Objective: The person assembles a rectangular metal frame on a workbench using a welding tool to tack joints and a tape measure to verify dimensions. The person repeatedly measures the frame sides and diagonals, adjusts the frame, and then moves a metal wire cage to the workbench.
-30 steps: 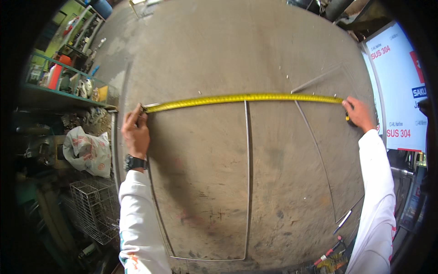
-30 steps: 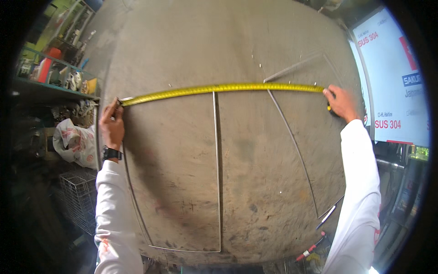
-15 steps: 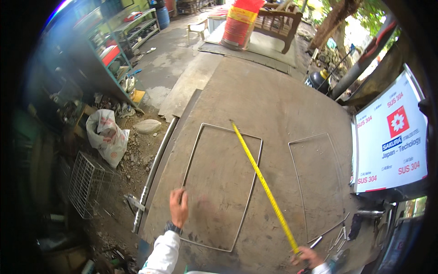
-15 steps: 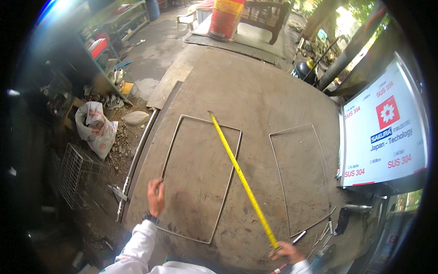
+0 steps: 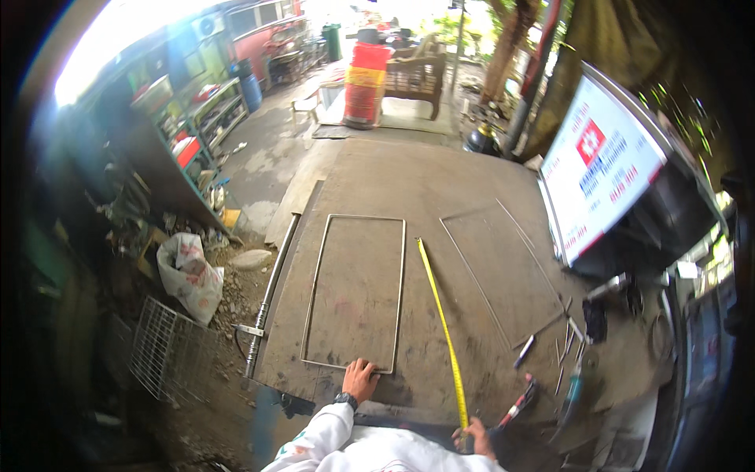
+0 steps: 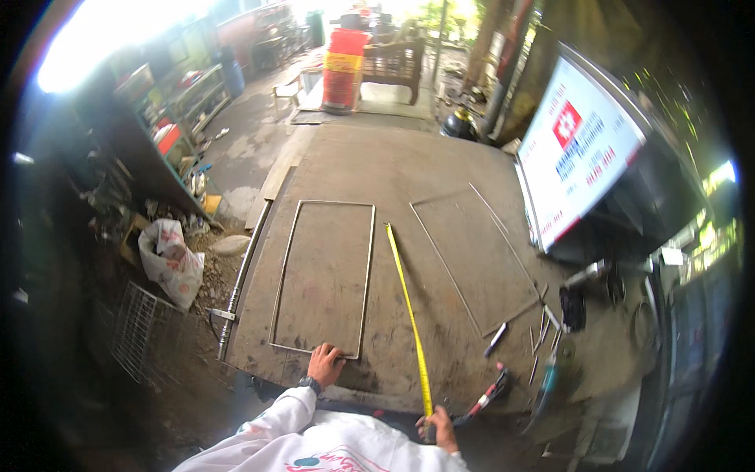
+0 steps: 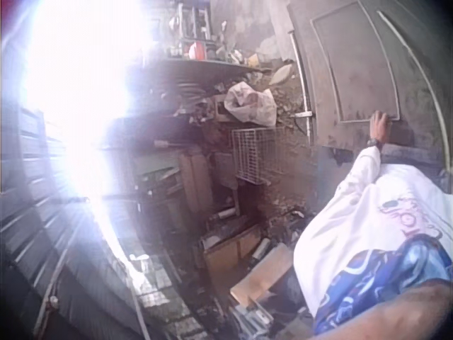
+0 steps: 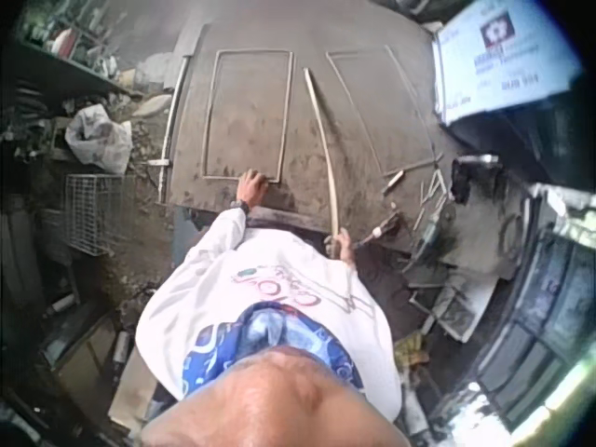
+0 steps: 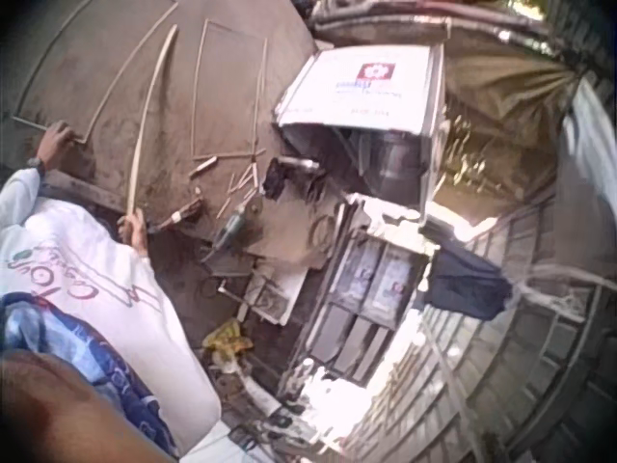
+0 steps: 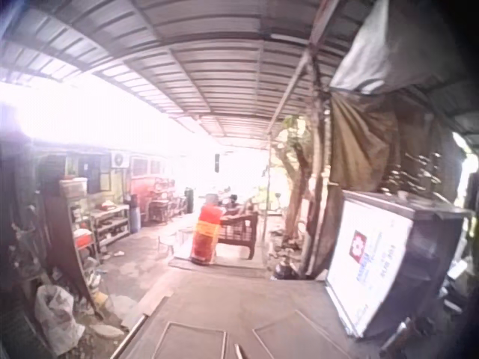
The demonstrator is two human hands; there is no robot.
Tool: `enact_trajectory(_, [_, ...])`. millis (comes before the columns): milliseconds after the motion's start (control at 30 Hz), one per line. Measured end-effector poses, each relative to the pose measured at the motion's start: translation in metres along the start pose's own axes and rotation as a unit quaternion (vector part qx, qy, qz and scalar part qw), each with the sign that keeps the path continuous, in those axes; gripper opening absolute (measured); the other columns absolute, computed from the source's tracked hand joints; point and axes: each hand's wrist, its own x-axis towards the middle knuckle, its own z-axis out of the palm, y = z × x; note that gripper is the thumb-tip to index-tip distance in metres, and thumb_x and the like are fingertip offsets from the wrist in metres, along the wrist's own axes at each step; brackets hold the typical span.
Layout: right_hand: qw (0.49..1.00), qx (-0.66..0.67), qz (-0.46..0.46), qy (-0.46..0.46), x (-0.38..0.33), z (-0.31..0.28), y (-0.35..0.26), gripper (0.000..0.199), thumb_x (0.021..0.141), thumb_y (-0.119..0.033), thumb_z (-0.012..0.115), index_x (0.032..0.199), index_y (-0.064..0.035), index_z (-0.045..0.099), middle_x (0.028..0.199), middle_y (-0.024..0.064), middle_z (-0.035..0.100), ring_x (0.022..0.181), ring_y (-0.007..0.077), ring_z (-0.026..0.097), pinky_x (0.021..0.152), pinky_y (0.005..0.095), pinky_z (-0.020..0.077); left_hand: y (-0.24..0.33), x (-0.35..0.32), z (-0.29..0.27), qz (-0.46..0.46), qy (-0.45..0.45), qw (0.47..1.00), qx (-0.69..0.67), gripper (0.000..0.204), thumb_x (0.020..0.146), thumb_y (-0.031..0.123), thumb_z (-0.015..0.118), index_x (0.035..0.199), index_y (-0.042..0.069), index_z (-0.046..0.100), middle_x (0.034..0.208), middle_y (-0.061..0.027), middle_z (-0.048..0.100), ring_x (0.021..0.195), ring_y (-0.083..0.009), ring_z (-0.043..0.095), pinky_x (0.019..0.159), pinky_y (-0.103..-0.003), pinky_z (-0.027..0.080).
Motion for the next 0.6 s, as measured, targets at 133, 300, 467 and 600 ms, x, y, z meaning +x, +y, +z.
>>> enact_trajectory(133, [0.997,0.058,-0.054,0.022,-0.039,-0.006,0.011,0.048,0.093,-0.022,0.061,0.136,-0.0064,0.045,0.094,0.0145,0.069,0.064,0.0219,0.066,0.059,0.0352,0.0557,0.005,-0.005,0.004,0.009,0.049,0.999,-0.002,0.024,0.087,0.019,0.078,0.11,0.016,0.071,0.118,-0.0129,0.062,0.113,-0.0382,0.058,0.097,-0.049,0.048])
enact_trajectory(300, [0.992,0.051,-0.014,0.111,-0.066,-0.045,0.086,0.092,0.091,-0.016,0.073,0.164,-0.0035,0.017,0.095,0.0161,0.066,0.064,0.0239,0.068,0.055,0.0393,0.0548,-0.015,-0.016,0.009,0.023,0.039,0.997,0.063,0.018,0.09,0.013,0.069,0.108,0.015,0.067,0.117,-0.0118,0.061,0.11,-0.0401,0.058,0.095,-0.05,0.048])
enact_trajectory(467, [0.924,-0.269,-0.16,0.221,-0.084,-0.122,0.266,0.05,0.095,-0.031,0.072,0.136,-0.0032,0.066,0.117,0.0247,0.07,0.102,0.0353,0.072,0.091,0.0405,0.0581,-0.013,-0.01,0.004,0.053,-0.039,0.998,-0.018,0.024,0.096,0.018,0.067,0.119,0.012,0.062,0.114,-0.015,0.067,0.11,-0.0395,0.063,0.096,-0.054,0.047])
enact_trajectory(600, [0.968,-0.026,-0.005,0.25,-0.094,-0.101,0.241,0.044,0.095,-0.03,0.072,0.129,-0.0029,0.067,0.112,0.022,0.071,0.1,0.0327,0.071,0.089,0.0406,0.0576,-0.009,-0.01,-0.032,0.062,-0.072,0.995,-0.024,0.023,0.097,0.033,0.073,0.106,0.012,0.072,0.104,-0.0117,0.071,0.107,-0.0353,0.066,0.092,-0.052,0.048])
